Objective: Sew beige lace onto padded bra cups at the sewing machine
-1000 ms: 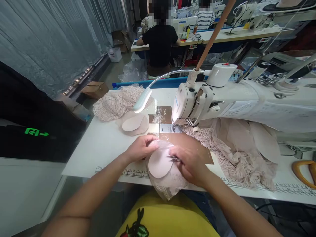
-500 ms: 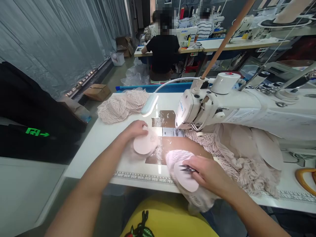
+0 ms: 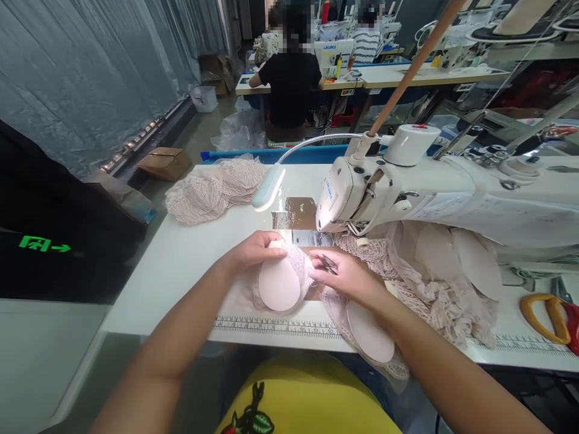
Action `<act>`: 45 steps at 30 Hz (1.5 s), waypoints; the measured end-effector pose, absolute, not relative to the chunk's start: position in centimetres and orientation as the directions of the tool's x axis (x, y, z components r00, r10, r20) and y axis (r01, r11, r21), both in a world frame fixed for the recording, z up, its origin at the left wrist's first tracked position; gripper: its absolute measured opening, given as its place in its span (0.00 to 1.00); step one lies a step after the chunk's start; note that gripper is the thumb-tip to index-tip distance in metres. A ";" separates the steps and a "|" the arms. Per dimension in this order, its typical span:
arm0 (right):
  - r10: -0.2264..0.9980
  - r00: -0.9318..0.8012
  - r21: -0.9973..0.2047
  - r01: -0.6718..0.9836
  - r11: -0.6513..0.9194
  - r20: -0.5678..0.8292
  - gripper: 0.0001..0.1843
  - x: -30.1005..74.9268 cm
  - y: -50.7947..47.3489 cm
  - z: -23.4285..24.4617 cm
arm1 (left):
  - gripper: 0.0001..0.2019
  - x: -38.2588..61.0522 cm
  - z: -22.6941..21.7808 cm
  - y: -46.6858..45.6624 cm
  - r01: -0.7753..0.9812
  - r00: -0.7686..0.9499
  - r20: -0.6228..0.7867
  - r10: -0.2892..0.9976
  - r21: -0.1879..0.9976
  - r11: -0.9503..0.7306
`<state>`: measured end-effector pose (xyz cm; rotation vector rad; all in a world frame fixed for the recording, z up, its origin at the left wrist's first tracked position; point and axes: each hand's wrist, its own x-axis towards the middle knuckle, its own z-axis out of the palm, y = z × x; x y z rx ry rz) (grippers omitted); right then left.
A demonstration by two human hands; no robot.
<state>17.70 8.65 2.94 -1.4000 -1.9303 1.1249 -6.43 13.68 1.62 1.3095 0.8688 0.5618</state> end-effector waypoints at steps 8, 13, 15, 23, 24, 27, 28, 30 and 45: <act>0.912 -0.405 -0.962 0.267 0.049 -0.066 0.16 15.8 9.3 0.3 | 0.32 -6.6 2.3 13.2 0.384 0.626 -0.096 0.774 0.902 -0.199; 0.887 -0.461 -0.967 0.235 0.100 -0.020 0.12 16.0 9.3 0.4 | 0.29 -4.7 2.5 12.6 0.399 0.648 0.040 0.760 0.833 -0.384; 0.892 -0.452 -0.967 0.229 0.110 -0.005 0.12 16.0 9.3 0.4 | 0.22 -4.1 2.2 12.6 0.382 0.653 -0.009 0.757 0.868 -0.318; 0.887 -0.459 -0.954 0.281 0.102 -0.041 0.19 17.8 9.4 0.7 | 0.13 -4.2 1.1 13.1 0.197 0.748 -0.155 0.646 0.980 0.008; 0.878 -0.477 -0.947 0.298 0.118 -0.040 0.19 18.1 9.5 1.0 | 0.13 -4.3 1.1 13.2 0.185 0.752 -0.158 0.640 0.982 0.025; 0.871 -0.490 -0.924 0.350 0.152 -0.042 0.17 18.4 9.7 1.8 | 0.13 -4.2 1.1 13.1 0.147 0.754 -0.159 0.637 0.987 0.073; 0.869 -0.493 -0.924 0.355 0.143 -0.055 0.17 18.4 9.7 1.9 | 0.13 -4.2 1.0 13.1 0.143 0.748 -0.164 0.642 0.986 0.085; 0.865 -0.493 -0.931 0.349 0.103 -0.089 0.16 18.3 9.8 2.1 | 0.14 -4.1 0.9 13.0 0.149 0.737 -0.181 0.651 0.983 0.105; 0.891 -0.454 -0.914 0.361 0.182 -0.002 0.09 16.5 9.6 1.1 | 0.18 -4.0 0.9 13.0 0.178 0.791 -0.197 0.578 0.980 0.091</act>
